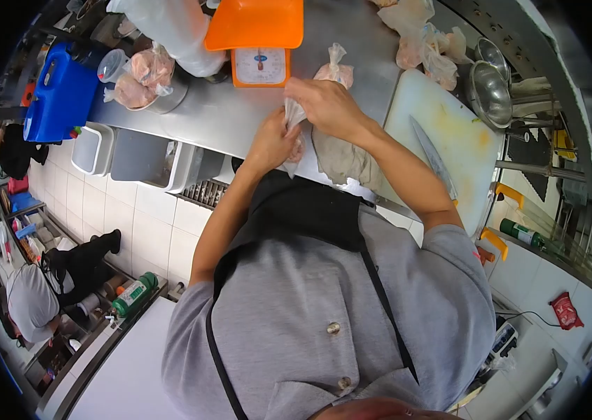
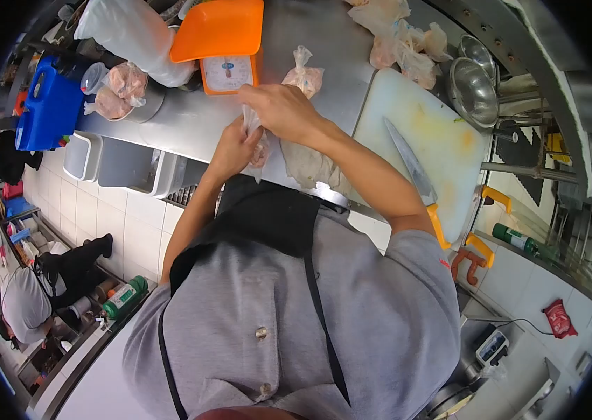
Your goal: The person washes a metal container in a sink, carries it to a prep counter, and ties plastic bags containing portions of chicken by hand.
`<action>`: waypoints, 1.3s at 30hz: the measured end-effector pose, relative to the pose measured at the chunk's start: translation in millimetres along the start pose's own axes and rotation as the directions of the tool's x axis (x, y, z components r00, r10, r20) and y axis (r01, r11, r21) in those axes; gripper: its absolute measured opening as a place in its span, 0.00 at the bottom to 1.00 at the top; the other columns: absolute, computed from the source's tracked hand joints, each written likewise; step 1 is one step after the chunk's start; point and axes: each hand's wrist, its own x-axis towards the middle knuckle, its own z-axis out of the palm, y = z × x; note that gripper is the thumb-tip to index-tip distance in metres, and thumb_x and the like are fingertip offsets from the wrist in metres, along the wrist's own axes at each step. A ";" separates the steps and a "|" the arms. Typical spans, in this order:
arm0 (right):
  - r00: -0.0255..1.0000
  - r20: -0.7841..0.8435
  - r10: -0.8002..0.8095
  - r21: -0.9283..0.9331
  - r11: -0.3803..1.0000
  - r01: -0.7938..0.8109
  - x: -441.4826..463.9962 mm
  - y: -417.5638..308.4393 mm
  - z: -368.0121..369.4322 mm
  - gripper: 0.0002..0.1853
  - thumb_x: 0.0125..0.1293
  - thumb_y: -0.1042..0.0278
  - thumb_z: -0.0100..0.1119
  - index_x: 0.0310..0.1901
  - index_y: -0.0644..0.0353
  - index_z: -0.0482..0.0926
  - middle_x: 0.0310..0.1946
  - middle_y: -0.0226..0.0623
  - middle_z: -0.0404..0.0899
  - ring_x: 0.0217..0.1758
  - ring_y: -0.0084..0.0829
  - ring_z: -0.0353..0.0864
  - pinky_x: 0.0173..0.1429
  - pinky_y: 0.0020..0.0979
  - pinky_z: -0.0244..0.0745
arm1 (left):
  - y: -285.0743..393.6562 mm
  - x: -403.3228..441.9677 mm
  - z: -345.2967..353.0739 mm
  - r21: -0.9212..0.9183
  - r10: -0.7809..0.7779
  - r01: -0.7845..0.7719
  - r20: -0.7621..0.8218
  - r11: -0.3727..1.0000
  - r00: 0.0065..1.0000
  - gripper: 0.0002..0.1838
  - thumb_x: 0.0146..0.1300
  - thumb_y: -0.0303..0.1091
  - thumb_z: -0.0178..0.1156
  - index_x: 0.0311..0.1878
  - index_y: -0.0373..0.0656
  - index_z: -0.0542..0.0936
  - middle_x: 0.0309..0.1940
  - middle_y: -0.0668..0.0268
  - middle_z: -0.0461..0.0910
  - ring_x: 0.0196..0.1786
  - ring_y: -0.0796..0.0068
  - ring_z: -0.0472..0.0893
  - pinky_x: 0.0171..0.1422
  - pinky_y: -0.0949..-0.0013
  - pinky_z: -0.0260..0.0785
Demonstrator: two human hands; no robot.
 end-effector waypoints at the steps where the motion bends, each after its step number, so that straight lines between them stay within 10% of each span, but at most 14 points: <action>1: 0.998 -0.029 0.056 0.015 0.998 -0.055 -2.2 4.1 7.5 0.04 0.67 0.72 0.55 0.40 0.60 0.77 0.32 0.47 0.81 0.37 0.53 0.80 0.37 0.46 0.74 | -7.6 0.2 3.6 0.127 0.192 -0.178 -0.102 0.976 0.976 0.13 0.62 0.31 0.60 0.45 0.32 0.77 0.42 0.50 0.79 0.48 0.48 0.77 0.53 0.51 0.69; 8: 0.972 -0.114 0.208 0.052 0.978 -0.203 -9.9 22.5 16.7 0.06 0.71 0.68 0.55 0.38 0.62 0.76 0.31 0.50 0.81 0.36 0.54 0.80 0.38 0.46 0.73 | -35.8 11.6 21.6 0.543 0.496 -0.346 -0.155 0.765 0.854 0.06 0.59 0.28 0.60 0.38 0.38 0.75 0.38 0.56 0.76 0.47 0.51 0.75 0.52 0.52 0.65; 21: 0.963 -0.259 0.079 -0.092 0.990 -0.106 -0.9 54.8 17.0 0.04 0.70 0.71 0.53 0.40 0.59 0.78 0.29 0.48 0.79 0.37 0.54 0.79 0.39 0.47 0.73 | -29.7 8.9 8.6 0.382 0.509 -0.400 -0.245 0.833 0.826 0.07 0.59 0.28 0.60 0.39 0.37 0.77 0.41 0.57 0.78 0.50 0.52 0.76 0.53 0.51 0.68; 29: 0.926 -0.340 0.162 -0.271 0.926 -0.262 -5.2 31.0 -11.3 0.06 0.65 0.71 0.55 0.41 0.56 0.79 0.39 0.42 0.83 0.42 0.49 0.83 0.41 0.47 0.79 | -35.1 -1.0 20.7 0.690 0.439 -0.308 -0.017 0.656 0.898 0.11 0.59 0.33 0.61 0.43 0.39 0.77 0.49 0.61 0.76 0.58 0.50 0.72 0.57 0.47 0.67; 31: 0.943 -0.188 -0.274 -0.429 0.887 0.173 -8.6 4.6 -21.7 0.05 0.65 0.69 0.55 0.40 0.56 0.79 0.37 0.43 0.82 0.45 0.47 0.82 0.44 0.46 0.78 | -35.4 1.1 20.7 0.695 0.446 -0.314 -0.011 0.647 0.895 0.11 0.59 0.33 0.61 0.44 0.40 0.78 0.50 0.61 0.76 0.59 0.50 0.71 0.57 0.47 0.67; 35: 0.890 0.143 -0.433 -0.475 0.759 0.445 -33.0 20.9 11.9 0.07 0.63 0.68 0.57 0.41 0.55 0.80 0.36 0.43 0.81 0.44 0.45 0.80 0.47 0.46 0.77 | -41.8 6.3 11.3 0.613 0.516 -0.443 0.067 0.655 0.854 0.12 0.56 0.32 0.64 0.45 0.45 0.83 0.48 0.62 0.75 0.58 0.52 0.70 0.56 0.48 0.66; 37: 0.860 0.504 0.087 -0.367 0.922 0.122 -41.0 35.5 0.5 0.06 0.67 0.67 0.55 0.43 0.56 0.79 0.36 0.43 0.80 0.41 0.44 0.79 0.49 0.45 0.76 | -26.1 0.5 -13.1 0.580 0.568 -0.494 0.066 0.647 0.820 0.13 0.54 0.32 0.66 0.44 0.46 0.84 0.48 0.62 0.75 0.59 0.52 0.69 0.57 0.49 0.66; 39: 0.841 0.536 0.078 -0.103 0.994 -0.026 -44.6 26.4 -17.4 0.06 0.71 0.66 0.53 0.42 0.57 0.78 0.34 0.40 0.79 0.39 0.42 0.79 0.48 0.44 0.76 | 9.8 -12.9 -36.1 0.552 0.604 -0.526 0.050 0.647 0.796 0.14 0.52 0.31 0.68 0.44 0.48 0.85 0.48 0.62 0.74 0.60 0.52 0.68 0.58 0.50 0.65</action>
